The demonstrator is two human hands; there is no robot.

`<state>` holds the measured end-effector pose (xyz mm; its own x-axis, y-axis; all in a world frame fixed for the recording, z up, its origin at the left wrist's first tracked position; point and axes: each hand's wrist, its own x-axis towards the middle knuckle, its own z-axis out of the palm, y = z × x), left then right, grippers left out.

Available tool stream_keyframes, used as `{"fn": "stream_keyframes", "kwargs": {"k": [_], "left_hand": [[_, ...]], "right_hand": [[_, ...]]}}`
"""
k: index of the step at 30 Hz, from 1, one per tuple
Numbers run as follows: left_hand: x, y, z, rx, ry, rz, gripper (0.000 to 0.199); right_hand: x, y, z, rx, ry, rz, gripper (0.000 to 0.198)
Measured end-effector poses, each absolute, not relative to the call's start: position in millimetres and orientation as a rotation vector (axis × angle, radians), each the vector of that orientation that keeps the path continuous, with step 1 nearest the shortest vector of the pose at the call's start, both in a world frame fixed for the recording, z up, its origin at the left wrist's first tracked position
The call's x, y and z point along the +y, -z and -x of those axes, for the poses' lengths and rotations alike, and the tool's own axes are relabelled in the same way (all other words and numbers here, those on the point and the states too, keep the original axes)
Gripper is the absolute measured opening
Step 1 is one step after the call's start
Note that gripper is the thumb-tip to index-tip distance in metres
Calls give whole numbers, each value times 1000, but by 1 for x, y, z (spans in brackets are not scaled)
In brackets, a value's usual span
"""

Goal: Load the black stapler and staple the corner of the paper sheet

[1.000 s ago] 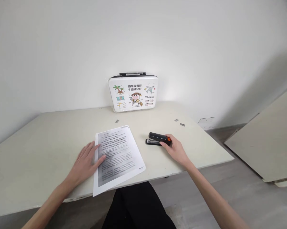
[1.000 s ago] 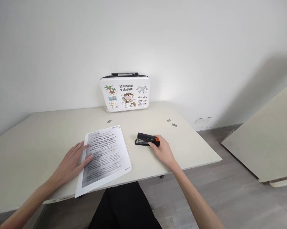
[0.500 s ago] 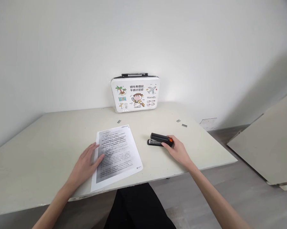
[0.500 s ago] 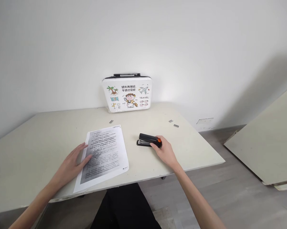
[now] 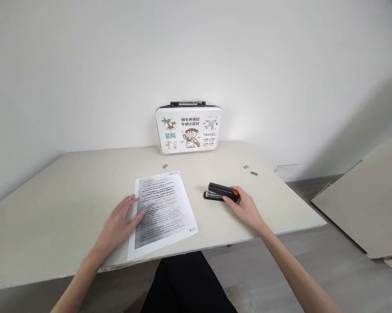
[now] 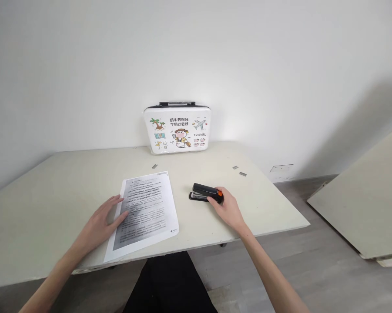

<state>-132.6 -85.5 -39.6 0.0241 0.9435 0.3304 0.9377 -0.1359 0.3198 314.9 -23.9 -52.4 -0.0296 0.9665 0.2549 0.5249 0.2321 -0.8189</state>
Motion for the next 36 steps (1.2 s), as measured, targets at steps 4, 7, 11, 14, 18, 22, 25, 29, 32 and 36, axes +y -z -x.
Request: {"fn": "stream_keyframes", "kwargs": {"k": [4,7,11,14,18,22,25,29,32,36], "left_hand": [[-85,42,134,2063,-762,-2213,65],[-85,44,135,2055,-787,-2207,64],[-86,43,135,2050,-791,-2219,62],[-88,40,133,2057,-783,-2223,62],[-89,38,132,2046,-776,-2240,63],[-91,36,131,2038,-734,-2259,63],[-96,36,131,2031,-684,-2260,65],[-104,39,128,2047,-587,-2262,68],[-109,42,125,2051,-535,-2312,68],[-113,43,123,2001,-482,-2421,65]], "right_hand": [[-25,52,-314,-1671,-675,1412,43],[-26,52,-314,-1673,-672,1415,43],[-25,53,-314,-1675,-660,1409,43],[-25,55,-314,-1676,-673,1411,43],[-24,57,-315,-1684,-680,1408,42],[-24,55,-315,-1682,-688,1410,43],[-24,54,-315,-1682,-697,1407,41],[-23,55,-317,-1671,-708,1388,41],[-23,56,-318,-1657,-725,1367,41],[-26,52,-318,-1615,-747,1334,45]]}}
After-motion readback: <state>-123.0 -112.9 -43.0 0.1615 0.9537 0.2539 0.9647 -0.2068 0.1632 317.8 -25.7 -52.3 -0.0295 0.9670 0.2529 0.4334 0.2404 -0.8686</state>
